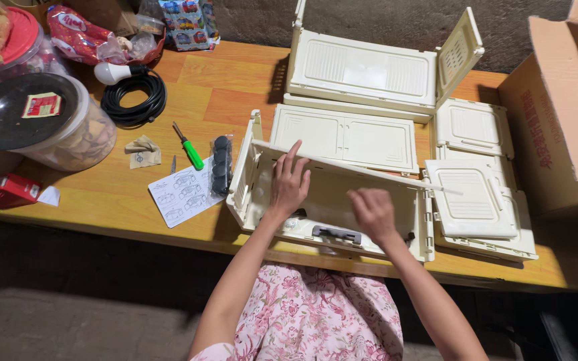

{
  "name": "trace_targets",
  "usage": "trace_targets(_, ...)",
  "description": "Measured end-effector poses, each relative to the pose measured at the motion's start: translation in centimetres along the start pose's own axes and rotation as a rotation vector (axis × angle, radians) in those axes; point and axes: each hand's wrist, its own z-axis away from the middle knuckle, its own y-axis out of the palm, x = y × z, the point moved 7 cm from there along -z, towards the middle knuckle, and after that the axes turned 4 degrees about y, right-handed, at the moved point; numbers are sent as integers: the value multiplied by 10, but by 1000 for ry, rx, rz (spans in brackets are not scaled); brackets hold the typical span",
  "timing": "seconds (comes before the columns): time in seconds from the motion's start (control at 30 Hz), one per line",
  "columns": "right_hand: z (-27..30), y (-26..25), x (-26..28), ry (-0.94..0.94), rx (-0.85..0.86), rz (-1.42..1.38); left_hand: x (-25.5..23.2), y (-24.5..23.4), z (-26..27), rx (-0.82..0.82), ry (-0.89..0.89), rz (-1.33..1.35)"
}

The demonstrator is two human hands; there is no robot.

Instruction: The person assembles a beige plastic storage unit on a wooden table. They unfold the unit, open its compartments, remove metal clips, and use scissors to cut small plastic pieces before inserting them into the unit.

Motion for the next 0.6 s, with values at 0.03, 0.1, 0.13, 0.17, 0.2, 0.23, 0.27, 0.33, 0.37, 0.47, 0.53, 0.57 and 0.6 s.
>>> trace_targets(0.03, 10, 20, 6, 43, 168, -50, 4, -1, -3, -10, -12, 60)
trace_targets(0.1, 25, 62, 28, 122, 414, -197, 11, 0, -7, -30, -36, 183)
trace_targets(0.13, 30, 81, 41, 161, 493, -293, 17, 5, -7, 14, -89, 264)
trace_targets(0.17, 30, 91, 53, 163, 459, -340, 23, 11, -9, 55, -137, 348)
trace_targets(0.2, 30, 99, 64, 166, 426, -387, 29, 17, -9, 96, -184, 432)
trace_targets(0.23, 28, 106, 72, 170, 393, -434, 29, 17, -9, 85, -140, 373)
trace_targets(0.27, 26, 113, 78, 166, 379, -434, 29, 17, -8, 75, -97, 314)
trace_targets(0.33, 19, 122, 84, 156, 348, -434, 30, 18, -7, 66, -37, 189)
trace_targets(0.37, 20, 130, 83, 192, 415, -418, 30, 19, -3, 71, -23, 125)
trace_targets(0.47, 27, 146, 73, 330, 578, -428, 35, 24, -3, 99, -33, 47)
trace_targets(0.53, 37, 151, 60, 462, 641, -513, 39, 29, -7, 117, -57, 35)
trace_targets(0.57, 42, 153, 53, 520, 651, -539, 41, 32, -10, 125, -69, 28)
trace_targets(0.6, 48, 154, 46, 578, 660, -564, 43, 35, -11, 133, -81, 22)
